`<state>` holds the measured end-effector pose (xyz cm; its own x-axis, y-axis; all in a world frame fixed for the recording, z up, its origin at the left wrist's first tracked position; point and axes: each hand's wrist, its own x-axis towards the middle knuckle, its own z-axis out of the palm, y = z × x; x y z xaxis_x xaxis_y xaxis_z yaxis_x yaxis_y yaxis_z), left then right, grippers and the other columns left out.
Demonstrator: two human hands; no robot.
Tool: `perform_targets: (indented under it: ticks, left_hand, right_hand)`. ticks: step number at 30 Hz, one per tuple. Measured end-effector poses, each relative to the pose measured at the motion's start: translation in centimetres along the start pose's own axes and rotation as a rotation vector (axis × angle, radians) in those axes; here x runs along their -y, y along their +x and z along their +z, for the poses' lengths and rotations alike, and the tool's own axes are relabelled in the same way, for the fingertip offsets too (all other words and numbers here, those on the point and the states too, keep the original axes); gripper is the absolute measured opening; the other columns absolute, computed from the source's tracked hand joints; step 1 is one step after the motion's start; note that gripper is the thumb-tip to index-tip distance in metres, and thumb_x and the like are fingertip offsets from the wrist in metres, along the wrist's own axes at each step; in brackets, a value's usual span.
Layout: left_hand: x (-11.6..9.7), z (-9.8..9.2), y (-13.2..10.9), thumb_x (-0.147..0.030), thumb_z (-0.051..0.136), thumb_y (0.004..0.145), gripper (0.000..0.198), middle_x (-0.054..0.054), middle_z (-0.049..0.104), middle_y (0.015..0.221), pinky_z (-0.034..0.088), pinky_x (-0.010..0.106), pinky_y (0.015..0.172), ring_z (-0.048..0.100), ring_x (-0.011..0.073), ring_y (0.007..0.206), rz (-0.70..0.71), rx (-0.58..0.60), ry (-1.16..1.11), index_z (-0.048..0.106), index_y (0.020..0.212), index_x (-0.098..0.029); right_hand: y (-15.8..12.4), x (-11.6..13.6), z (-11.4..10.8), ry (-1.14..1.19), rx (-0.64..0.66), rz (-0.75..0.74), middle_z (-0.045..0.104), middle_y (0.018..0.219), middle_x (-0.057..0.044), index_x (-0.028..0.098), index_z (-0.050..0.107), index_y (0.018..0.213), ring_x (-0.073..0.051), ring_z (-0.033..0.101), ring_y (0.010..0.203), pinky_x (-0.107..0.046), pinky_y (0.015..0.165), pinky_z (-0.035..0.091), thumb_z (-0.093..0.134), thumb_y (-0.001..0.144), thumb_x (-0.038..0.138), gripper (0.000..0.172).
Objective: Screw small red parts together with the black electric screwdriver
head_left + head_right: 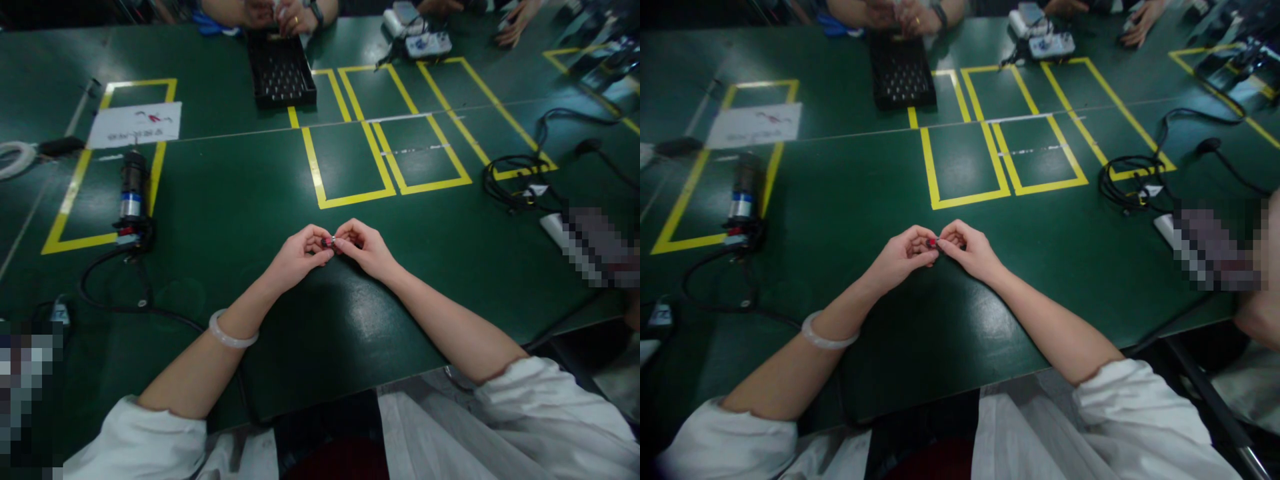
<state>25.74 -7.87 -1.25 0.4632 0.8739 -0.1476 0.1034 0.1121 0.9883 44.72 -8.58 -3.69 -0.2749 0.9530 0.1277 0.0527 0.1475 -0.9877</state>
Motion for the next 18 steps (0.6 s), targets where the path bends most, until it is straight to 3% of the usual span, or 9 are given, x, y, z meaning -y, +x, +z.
perform_targets:
  ticks: [6, 11, 18]
  left_hand:
    - [0.23, -0.19, 0.02, -0.034, 0.068, 0.084, 0.03, 0.004, 0.061, 0.089, 0.055, 0.024, 0.067, 0.062, 0.0135, 0.081, -0.003, -0.032, 0.006, 0.057, 0.104, -0.014]
    - [0.4, -0.19, 0.05, -0.028, 0.07, 0.082, 0.027, 0.006, 0.062, 0.1, 0.054, 0.024, 0.071, 0.061, 0.0144, 0.088, 0.069, -0.074, 0.07, 0.059, 0.102, -0.015]
    - [0.75, -0.37, 0.19, -0.027, 0.071, 0.081, 0.027, 0.006, 0.064, 0.102, 0.051, 0.022, 0.069, 0.063, 0.0159, 0.093, 0.117, -0.077, 0.122, 0.059, 0.102, -0.014]
  right_hand:
    - [0.02, -0.09, -0.02, -0.046, 0.026, -0.041, 0.063, 0.08, 0.001, 0.02, 0.058, 0.093, -0.011, 0.058, 0.068, -0.025, 0.063, 0.047, 0.068, 0.086, 0.038, 0.021]
    - [0.17, -0.47, -0.02, -0.06, 0.025, -0.071, 0.065, 0.091, -0.001, 0.02, 0.057, 0.101, -0.011, 0.06, 0.07, -0.025, 0.061, 0.047, 0.07, 0.084, 0.032, 0.025]
    - [0.1, -0.37, -0.02, -0.166, 0.018, -0.123, 0.066, 0.087, -0.001, 0.02, 0.06, 0.099, -0.012, 0.061, 0.07, -0.026, 0.063, 0.048, 0.067, 0.085, 0.024, 0.015]
